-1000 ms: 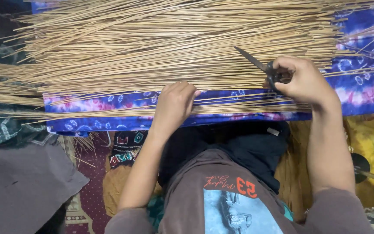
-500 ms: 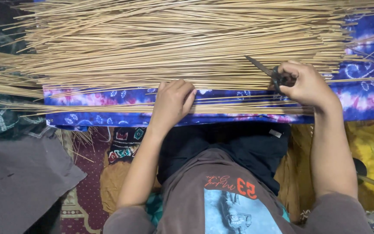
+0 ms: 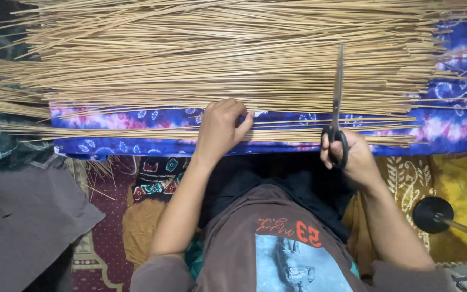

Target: Arranging and trimming thin wooden sticks into a bundle on a patterned surface.

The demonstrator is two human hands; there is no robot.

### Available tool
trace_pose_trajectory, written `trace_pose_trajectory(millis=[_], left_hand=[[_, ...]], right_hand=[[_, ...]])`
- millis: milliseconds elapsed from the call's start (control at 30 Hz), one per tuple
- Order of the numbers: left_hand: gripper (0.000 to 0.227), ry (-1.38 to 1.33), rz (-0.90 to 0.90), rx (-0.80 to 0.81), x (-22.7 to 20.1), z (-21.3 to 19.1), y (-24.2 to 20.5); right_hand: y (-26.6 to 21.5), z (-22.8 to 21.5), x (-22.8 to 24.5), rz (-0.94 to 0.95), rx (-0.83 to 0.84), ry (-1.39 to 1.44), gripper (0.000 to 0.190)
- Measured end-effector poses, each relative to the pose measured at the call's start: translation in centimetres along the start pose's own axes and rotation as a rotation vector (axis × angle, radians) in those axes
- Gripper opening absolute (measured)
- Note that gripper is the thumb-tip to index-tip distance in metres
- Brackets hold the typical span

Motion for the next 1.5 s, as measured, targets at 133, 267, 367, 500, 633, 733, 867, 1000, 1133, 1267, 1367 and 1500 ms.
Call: trace_pose_trajectory(millis=[133,267,367,500,633,733,867,1000,1133,1267,1367,1500], left_hand=[[0.021,-0.006,0.010,-0.009,-0.6,-0.9,0.2],[0.023,0.003,0.033,-0.017,-1.3,-1.4,0.7],[0.023,-0.007,0.053,-0.010,-1.7,-1.4,0.9],[0.023,-0.023,0.062,0.002,-2.0,-1.2,0.7],[0.025,-0.013,0.053,-0.005,-2.1,-1.5,0.6],[0.024,-0.011,0.057,-0.010,-2.3,-1.6,0.6],[0.026,-0.001,0.043,-0.011,-2.4,-1.5,0.6],[0.026,0.003,0.035,-0.012,-2.7,-1.7,0.6],[0.025,0.004,0.030,0.009,-2.6,-1.8,0.4],[0.026,0.012,0.034,0.023,-2.7,-2.0,0.3],[0.027,0.017,0.036,0.028,-2.8,-2.2,0.2],[0.026,0.013,0.022,0.025,-3.0,-2.3,0.3]], right_hand=[[-5.0,2.0,-4.9,0.080,0.155,0.222,0.072],[-8.0,5.5,-3.5,0.134,0.251,0.136,0.067],[-7.7,7.9,-2.8,0.158,0.239,0.094,0.059],[-5.4,9.9,-2.4,0.090,0.184,0.055,0.049],[-3.4,10.9,-2.3,0.067,0.165,0.070,0.043],[-2.7,11.3,-2.4,0.062,0.131,0.071,0.045],[-2.5,11.7,-2.2,0.065,0.097,0.088,0.043],[-2.5,11.9,-2.0,0.083,0.093,0.088,0.042],[-2.6,12.1,-1.8,0.072,0.075,0.097,0.041],[-2.5,12.2,-1.6,0.063,0.062,0.094,0.041],[-2.4,12.2,-1.2,0.058,0.057,0.090,0.040],[-2.4,12.2,-1.1,0.070,0.048,0.059,0.042]])
Point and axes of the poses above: each hand's wrist, its own y-axis towards the middle knuckle, its own z-axis out of the palm, x = y × z, the point moved 2 cm from there along y, towards the middle knuckle, and after that the axes turned 9 degrees about -x, right-handed, at the moved point
